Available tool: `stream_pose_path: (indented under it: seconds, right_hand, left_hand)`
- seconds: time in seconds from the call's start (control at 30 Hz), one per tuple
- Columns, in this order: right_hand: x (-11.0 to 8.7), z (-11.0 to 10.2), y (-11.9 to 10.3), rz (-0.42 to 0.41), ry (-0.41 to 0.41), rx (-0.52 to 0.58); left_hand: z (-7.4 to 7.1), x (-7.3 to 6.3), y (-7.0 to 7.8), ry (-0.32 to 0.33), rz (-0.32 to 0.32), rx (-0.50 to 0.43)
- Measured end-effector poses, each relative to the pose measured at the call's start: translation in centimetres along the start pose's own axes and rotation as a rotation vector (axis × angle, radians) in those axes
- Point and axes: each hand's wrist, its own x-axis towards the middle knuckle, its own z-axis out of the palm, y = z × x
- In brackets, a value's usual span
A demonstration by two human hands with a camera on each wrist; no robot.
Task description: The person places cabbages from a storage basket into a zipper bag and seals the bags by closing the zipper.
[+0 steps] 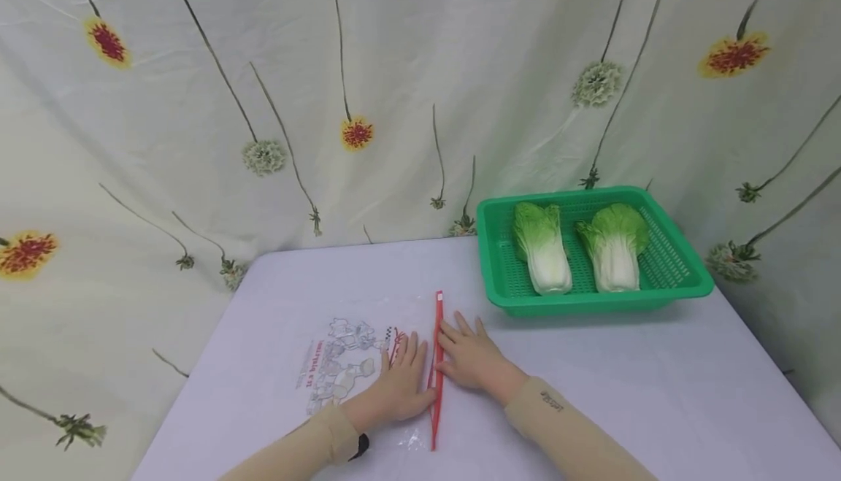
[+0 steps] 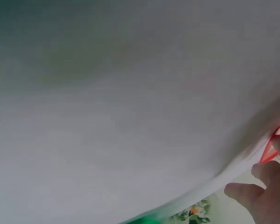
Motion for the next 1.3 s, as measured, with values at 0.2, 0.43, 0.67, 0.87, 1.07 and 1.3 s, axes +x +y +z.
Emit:
stream_pose_path:
  seconds: [0.2, 0.43, 0.67, 0.87, 1.07, 1.3]
  right_hand:
    - [0.3, 0.1, -1.0, 0.000, -0.048, -0.035]
    - [0.0, -0.5, -1.5, 0.043, -0.094, -0.003]
    - [-0.1, -0.1, -1.3, 0.059, -0.101, 0.066]
    - [-0.1, -0.1, -1.1, 0.050, -0.143, 0.156]
    - [-0.6, -0.6, -1.8, -0.025, -0.120, 0.292]
    - [-1.1, -1.8, -2.7, -0.003, 0.040, 0.303]
  left_hand:
    - [-0.2, -0.8, -0.4, 0.018, 0.044, -0.026]
    - [0.1, -0.4, -0.9, 0.381, 0.061, -0.011]
    - [-2.6, -0.9, -2.1, 0.446, -0.132, -0.412]
    - [-5.2, -2.3, -3.6, 0.497, -0.124, -0.491]
    - [-7.1, -3.5, -3.6, 0.447, -0.013, -0.385]
    - [-9.1, -4.6, -2.6, 0.370, 0.010, -0.172]
